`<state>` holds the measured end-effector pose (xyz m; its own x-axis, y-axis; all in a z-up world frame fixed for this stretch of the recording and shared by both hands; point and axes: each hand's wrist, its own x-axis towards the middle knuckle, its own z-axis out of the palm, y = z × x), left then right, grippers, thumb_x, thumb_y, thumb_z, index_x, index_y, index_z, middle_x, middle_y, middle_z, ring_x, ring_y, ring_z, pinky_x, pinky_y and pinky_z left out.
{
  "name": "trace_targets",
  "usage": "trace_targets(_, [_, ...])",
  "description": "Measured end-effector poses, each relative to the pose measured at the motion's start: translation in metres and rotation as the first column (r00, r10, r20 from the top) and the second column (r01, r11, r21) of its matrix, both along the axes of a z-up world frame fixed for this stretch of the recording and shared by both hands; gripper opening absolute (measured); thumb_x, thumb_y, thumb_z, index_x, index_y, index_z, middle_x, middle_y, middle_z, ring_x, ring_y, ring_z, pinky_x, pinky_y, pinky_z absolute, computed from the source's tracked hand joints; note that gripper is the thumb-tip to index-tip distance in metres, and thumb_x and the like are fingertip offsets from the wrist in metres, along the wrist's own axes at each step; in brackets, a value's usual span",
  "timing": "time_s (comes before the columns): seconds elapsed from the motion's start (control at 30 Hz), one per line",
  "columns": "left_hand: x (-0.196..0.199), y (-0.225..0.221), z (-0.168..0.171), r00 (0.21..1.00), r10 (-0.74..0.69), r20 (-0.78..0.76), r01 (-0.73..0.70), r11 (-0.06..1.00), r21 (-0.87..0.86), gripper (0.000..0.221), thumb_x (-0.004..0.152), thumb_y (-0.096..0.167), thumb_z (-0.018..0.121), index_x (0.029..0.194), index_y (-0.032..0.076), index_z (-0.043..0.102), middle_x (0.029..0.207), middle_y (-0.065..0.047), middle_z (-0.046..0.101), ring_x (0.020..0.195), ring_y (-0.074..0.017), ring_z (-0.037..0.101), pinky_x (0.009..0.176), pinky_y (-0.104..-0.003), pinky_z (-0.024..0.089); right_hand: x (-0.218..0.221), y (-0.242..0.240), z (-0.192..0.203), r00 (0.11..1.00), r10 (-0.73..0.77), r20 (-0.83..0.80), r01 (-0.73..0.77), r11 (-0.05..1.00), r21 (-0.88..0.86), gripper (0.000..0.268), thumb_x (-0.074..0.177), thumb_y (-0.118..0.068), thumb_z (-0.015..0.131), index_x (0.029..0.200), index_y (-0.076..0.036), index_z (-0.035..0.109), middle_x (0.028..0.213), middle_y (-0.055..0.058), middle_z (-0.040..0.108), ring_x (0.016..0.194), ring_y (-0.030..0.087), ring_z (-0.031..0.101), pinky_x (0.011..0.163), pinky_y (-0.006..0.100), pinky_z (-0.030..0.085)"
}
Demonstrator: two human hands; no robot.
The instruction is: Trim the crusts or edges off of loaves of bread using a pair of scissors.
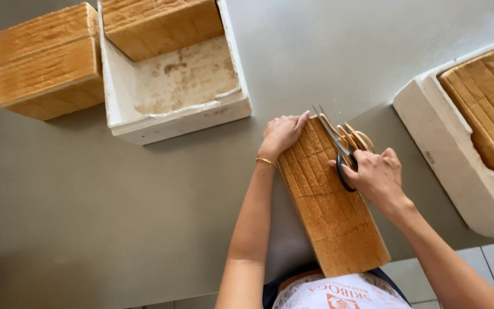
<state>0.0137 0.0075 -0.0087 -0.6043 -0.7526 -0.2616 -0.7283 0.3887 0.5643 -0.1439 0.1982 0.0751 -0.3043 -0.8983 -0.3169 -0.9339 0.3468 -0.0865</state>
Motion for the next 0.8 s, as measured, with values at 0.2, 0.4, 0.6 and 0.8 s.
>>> trace_targets(0.2, [0.001, 0.000, 0.012, 1.000, -0.003, 0.002, 0.002, 1.000, 0.028, 0.064, 0.102, 0.056, 0.021, 0.115, 0.023, 0.075, 0.108, -0.022, 0.074, 0.111, -0.0492, 0.066, 0.099, -0.058, 0.049, -0.002, -0.010, -0.002, 0.997, -0.007, -0.074, 0.012, 0.998, 0.066, 0.051, 0.090, -0.067, 0.049, 0.098, -0.020, 0.068, 0.096, 0.003, 0.079, 0.103, 0.025, 0.071, 0.098, 0.036, 0.043])
trace_targets(0.4, [0.001, 0.001, 0.007, 1.000, 0.000, 0.000, 0.000, 1.000, 0.032, 0.066, 0.102, 0.058, 0.020, 0.114, 0.024, 0.075, 0.107, -0.023, 0.075, 0.111, -0.0495, 0.066, 0.100, -0.058, 0.049, 0.005, -0.017, 0.008, 1.000, 0.001, -0.002, -0.001, 0.997, 0.080, 0.055, 0.095, -0.064, 0.043, 0.095, -0.015, 0.068, 0.092, 0.009, 0.080, 0.100, 0.027, 0.074, 0.100, 0.036, 0.040])
trace_targets(0.6, [-0.001, -0.001, 0.002, 1.000, 0.004, -0.003, -0.004, 1.000, 0.029, 0.068, 0.101, 0.060, 0.020, 0.112, 0.023, 0.076, 0.107, -0.023, 0.075, 0.111, -0.0493, 0.066, 0.099, -0.058, 0.049, 0.005, -0.021, 0.010, 0.997, 0.027, -0.071, -0.022, 0.997, 0.067, 0.055, 0.094, -0.066, 0.045, 0.092, -0.016, 0.069, 0.083, 0.010, 0.079, 0.097, 0.028, 0.073, 0.097, 0.036, 0.042])
trace_targets(0.8, [0.001, -0.002, 0.001, 1.000, -0.018, -0.010, 0.018, 1.000, 0.021, 0.068, 0.101, 0.062, 0.019, 0.113, 0.025, 0.075, 0.105, -0.022, 0.075, 0.110, -0.0484, 0.067, 0.098, -0.057, 0.050, -0.031, -0.019, -0.037, 0.997, 0.049, -0.058, -0.050, 0.999, -0.007, 0.050, 0.099, -0.067, 0.045, 0.085, -0.024, 0.066, 0.072, 0.002, 0.075, 0.081, 0.023, 0.073, 0.085, 0.035, 0.046])
